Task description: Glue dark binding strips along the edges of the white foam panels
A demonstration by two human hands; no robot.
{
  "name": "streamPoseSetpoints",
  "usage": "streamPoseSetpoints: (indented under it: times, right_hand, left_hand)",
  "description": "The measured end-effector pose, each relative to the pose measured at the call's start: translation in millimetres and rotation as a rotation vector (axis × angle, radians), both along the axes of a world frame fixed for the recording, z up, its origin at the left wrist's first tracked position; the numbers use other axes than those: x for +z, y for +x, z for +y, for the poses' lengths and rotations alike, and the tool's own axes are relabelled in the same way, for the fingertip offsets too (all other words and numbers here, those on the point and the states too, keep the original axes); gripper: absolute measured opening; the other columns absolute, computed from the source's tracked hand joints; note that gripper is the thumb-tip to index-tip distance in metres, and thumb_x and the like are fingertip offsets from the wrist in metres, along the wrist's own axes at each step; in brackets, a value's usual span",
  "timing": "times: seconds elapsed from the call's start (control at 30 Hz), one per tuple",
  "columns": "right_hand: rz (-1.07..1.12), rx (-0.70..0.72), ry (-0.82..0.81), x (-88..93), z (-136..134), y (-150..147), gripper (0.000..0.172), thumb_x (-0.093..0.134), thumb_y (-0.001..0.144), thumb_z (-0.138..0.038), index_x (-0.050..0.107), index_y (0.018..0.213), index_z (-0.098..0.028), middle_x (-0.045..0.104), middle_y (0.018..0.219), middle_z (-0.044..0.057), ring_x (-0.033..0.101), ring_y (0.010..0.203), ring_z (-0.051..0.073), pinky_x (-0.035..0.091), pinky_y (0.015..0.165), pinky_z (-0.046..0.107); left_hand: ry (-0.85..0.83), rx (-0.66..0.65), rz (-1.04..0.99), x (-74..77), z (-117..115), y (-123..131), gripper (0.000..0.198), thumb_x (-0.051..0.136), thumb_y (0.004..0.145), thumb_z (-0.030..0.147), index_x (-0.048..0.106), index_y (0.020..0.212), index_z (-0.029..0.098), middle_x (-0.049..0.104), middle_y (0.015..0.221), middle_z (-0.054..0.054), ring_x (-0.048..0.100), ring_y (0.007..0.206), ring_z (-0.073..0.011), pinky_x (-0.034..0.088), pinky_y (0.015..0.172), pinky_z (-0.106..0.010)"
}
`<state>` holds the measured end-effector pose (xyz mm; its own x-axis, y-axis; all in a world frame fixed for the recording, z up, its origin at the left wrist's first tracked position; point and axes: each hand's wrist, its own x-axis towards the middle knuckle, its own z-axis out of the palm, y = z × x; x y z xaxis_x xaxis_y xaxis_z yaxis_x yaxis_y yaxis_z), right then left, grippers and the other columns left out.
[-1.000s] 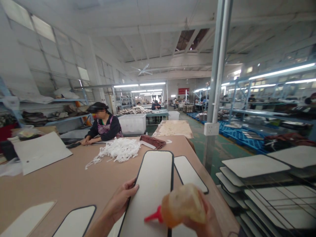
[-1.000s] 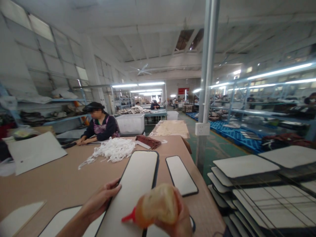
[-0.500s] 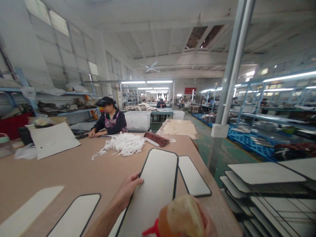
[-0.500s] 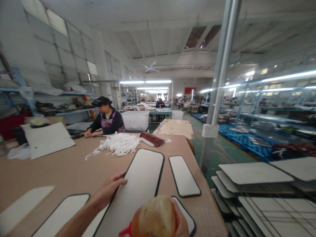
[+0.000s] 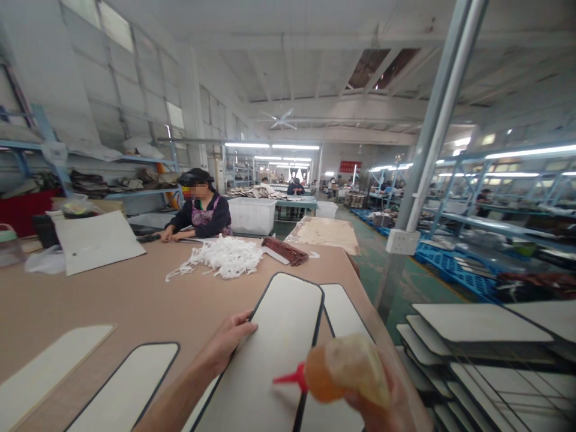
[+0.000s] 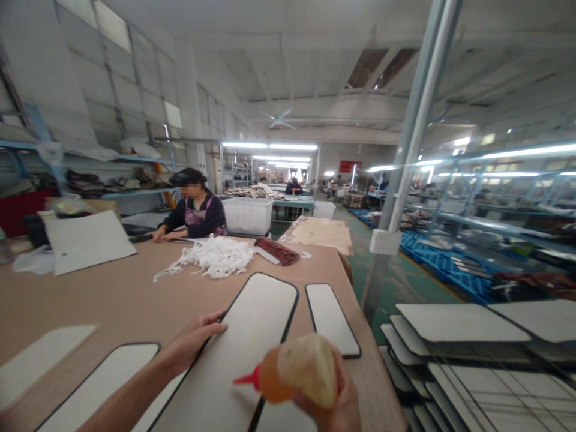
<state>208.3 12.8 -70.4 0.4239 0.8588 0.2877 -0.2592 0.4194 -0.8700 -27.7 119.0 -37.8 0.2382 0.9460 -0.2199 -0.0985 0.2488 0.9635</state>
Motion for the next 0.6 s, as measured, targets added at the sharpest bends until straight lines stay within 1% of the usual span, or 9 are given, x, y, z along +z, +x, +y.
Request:
streamPoseSetpoints:
  times: [0.07,0.13,0.23,0.33,0.4,0.43,0.47,0.53,0.6]
  right_hand:
    - [0.065,-0.037,0.046,16.9,10.9,6.8,0.058,0.087,0.049,-0.025,0.063,0.102,-0.024,0.072,0.090,0.003,0.067,0.080,0.023,0.055,0.070,0.029]
    - [0.066,-0.054,0.071,26.7,18.9,11.6,0.055,0.087,0.048,-0.022,0.064,0.098,-0.024,0.070,0.084,0.000,0.065,0.074,0.018,0.053,0.067,0.024]
    - [0.039,0.040,0.000,14.5,12.3,8.2,0.059,0.087,0.048,-0.021,0.064,0.103,-0.024,0.071,0.089,0.002,0.066,0.079,0.022,0.054,0.070,0.029]
    - [0.100,0.045,-0.018,-2.4,-0.9,1.6,0.048,0.085,0.051,-0.029,0.067,0.095,-0.024,0.073,0.082,0.005,0.067,0.069,0.025,0.056,0.061,0.033]
    - [0.114,0.024,0.006,2.2,0.5,2.5,0.048,0.084,0.052,-0.029,0.067,0.096,-0.024,0.072,0.084,0.006,0.067,0.071,0.026,0.057,0.062,0.034]
    - [0.116,0.010,0.022,8.7,4.7,4.4,0.053,0.085,0.051,-0.028,0.065,0.100,-0.024,0.072,0.088,0.006,0.067,0.074,0.026,0.057,0.065,0.033]
    - [0.124,-0.013,0.046,16.1,10.1,6.6,0.056,0.086,0.050,-0.026,0.064,0.102,-0.025,0.071,0.089,0.004,0.066,0.077,0.023,0.056,0.068,0.030]
    - [0.141,-0.068,0.062,25.7,18.8,9.3,0.056,0.088,0.048,-0.022,0.064,0.098,-0.025,0.070,0.083,-0.001,0.064,0.072,0.017,0.054,0.064,0.022]
    - [0.125,-0.051,0.049,21.1,18.5,7.1,0.053,0.088,0.048,-0.023,0.065,0.097,-0.025,0.070,0.081,-0.001,0.065,0.070,0.017,0.054,0.064,0.023]
  left_hand:
    - [-0.009,-0.030,-0.009,1.5,-2.0,0.5,0.047,0.069,0.056,0.023,0.069,0.101,0.012,0.076,0.078,-0.004,0.066,0.063,-0.0177,0.050,0.061,-0.025]
    - [-0.016,-0.042,-0.017,2.5,-2.5,0.1,0.047,0.069,0.057,0.023,0.068,0.103,0.012,0.076,0.079,-0.005,0.067,0.064,-0.0172,0.050,0.061,-0.024]
    - [-0.023,-0.015,-0.018,1.0,-0.2,-4.4,0.047,0.070,0.057,0.022,0.068,0.103,0.012,0.076,0.077,-0.005,0.067,0.064,-0.0178,0.051,0.061,-0.025]
    - [-0.041,0.041,0.002,-1.5,1.5,-9.9,0.047,0.069,0.057,0.020,0.068,0.103,0.011,0.076,0.074,-0.005,0.067,0.063,-0.0184,0.051,0.061,-0.025]
    - [-0.053,0.053,0.012,-1.8,1.5,-11.4,0.046,0.068,0.058,0.019,0.068,0.104,0.012,0.075,0.073,-0.004,0.067,0.063,-0.0184,0.051,0.061,-0.025]
    - [-0.058,0.048,0.009,-1.5,1.6,-11.3,0.046,0.068,0.058,0.019,0.068,0.104,0.012,0.075,0.072,-0.004,0.067,0.064,-0.0184,0.051,0.061,-0.025]
    - [-0.063,0.039,-0.001,-1.3,1.9,-10.7,0.044,0.068,0.059,0.019,0.068,0.103,0.013,0.075,0.072,-0.003,0.067,0.064,-0.0183,0.050,0.060,-0.025]
    - [-0.067,0.029,-0.031,-1.9,3.9,-9.1,0.042,0.069,0.058,0.019,0.069,0.100,0.014,0.075,0.071,-0.003,0.066,0.065,-0.0179,0.050,0.060,-0.024]
    - [-0.071,0.036,-0.047,-4.6,7.4,-7.9,0.041,0.068,0.058,0.018,0.069,0.099,0.014,0.075,0.072,-0.003,0.066,0.065,-0.0179,0.050,0.060,-0.024]
